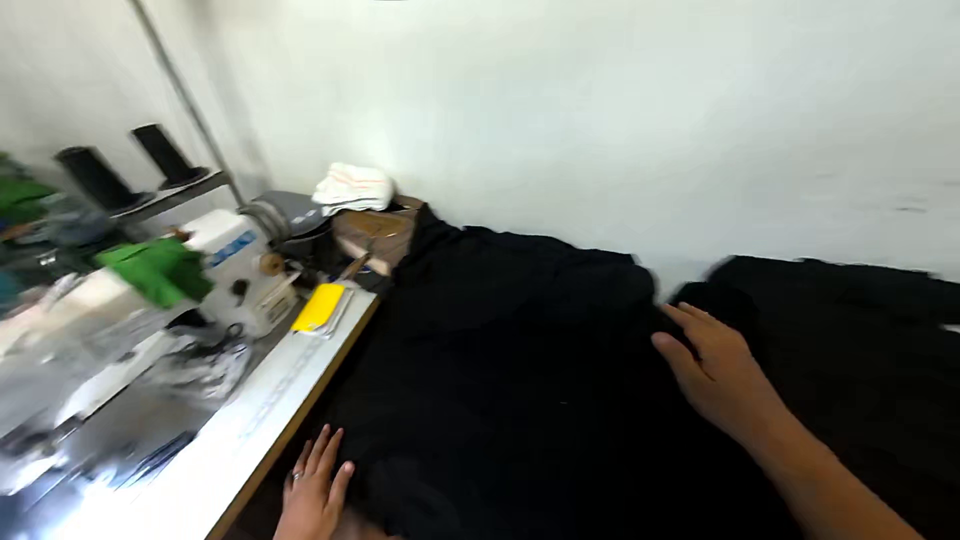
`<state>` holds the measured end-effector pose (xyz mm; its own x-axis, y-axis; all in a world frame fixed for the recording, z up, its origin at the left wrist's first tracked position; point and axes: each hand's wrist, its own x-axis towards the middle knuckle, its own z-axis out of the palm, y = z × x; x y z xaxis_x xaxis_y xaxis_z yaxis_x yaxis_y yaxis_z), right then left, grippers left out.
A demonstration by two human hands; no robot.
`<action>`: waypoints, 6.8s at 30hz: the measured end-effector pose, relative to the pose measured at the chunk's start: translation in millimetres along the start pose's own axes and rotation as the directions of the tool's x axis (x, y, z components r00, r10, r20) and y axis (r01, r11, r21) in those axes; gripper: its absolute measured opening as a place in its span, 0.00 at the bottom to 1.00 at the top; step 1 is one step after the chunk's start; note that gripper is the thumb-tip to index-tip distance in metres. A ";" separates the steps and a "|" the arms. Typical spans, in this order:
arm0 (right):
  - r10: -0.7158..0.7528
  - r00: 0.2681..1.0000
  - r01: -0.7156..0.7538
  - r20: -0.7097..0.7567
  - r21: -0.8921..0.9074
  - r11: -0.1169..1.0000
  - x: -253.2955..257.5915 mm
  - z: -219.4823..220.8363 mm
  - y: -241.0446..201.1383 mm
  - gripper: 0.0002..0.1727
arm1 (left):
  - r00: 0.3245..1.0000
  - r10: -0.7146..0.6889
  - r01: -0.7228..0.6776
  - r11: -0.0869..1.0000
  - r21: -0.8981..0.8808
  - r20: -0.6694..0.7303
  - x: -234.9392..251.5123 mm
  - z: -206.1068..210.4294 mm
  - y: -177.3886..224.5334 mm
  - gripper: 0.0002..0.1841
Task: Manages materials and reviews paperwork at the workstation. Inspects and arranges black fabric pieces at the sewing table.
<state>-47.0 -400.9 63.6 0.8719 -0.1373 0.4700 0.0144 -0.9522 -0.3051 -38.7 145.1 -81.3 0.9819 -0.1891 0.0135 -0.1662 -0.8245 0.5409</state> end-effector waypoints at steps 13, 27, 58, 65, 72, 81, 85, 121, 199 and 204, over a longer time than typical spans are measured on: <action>-0.691 0.526 0.655 0.496 0.283 0.701 -14.9 92.8 -234.1 0.25 | 0.951 -0.301 0.284 0.743 -0.606 0.076 8.3 -3.8 12.4 0.29; -0.488 0.549 0.388 0.679 0.310 0.868 88.2 170.4 -296.5 0.30 | 0.810 0.059 -0.206 0.960 -0.189 -0.584 40.8 -58.2 9.2 0.15; -0.137 0.700 -0.492 0.701 0.612 0.619 125.1 281.5 -325.6 0.30 | 0.896 -0.444 0.442 0.885 0.149 -0.020 169.2 -88.5 61.7 0.44; -0.165 0.809 -0.248 0.564 0.583 0.774 121.9 285.5 -326.8 0.30 | 0.886 -0.411 0.394 0.911 -0.121 -0.213 159.7 -92.1 47.7 0.34; -0.207 0.873 -0.005 0.441 0.433 0.902 115.1 271.9 -349.9 0.26 | 0.854 -0.333 0.228 0.930 -0.288 -0.399 151.2 -78.4 33.0 0.29; -0.509 0.772 -0.242 0.380 0.917 0.317 108.3 280.7 -350.8 0.37 | 0.842 -0.287 0.073 0.899 -0.431 -0.457 138.6 -67.1 19.9 0.41; -0.529 0.804 0.251 0.270 0.652 0.715 95.0 292.9 -360.9 0.20 | 0.827 -0.326 0.160 0.918 -0.364 -0.459 136.8 -66.9 16.1 0.33; -0.334 0.614 -0.468 0.715 0.670 0.576 115.3 252.4 -341.0 0.45 | 0.856 -0.514 0.394 0.716 -0.577 -0.054 149.2 -85.0 21.2 0.36; -0.083 0.840 -0.364 0.536 0.670 0.647 123.7 272.3 -320.7 0.17 | 0.908 -0.407 0.393 0.909 -0.141 -0.097 148.0 -84.0 31.3 0.36; -0.005 0.841 -0.395 0.541 0.620 0.678 125.4 284.0 -309.8 0.17 | 0.897 -0.347 0.332 0.938 -0.099 -0.272 134.8 -74.1 24.2 0.20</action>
<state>196.9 -45.7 -18.1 0.9980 0.0373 -0.0517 -0.0312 -0.4223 -0.9059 96.4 139.1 -4.1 0.9637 0.2616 0.0536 0.1796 -0.7834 0.5951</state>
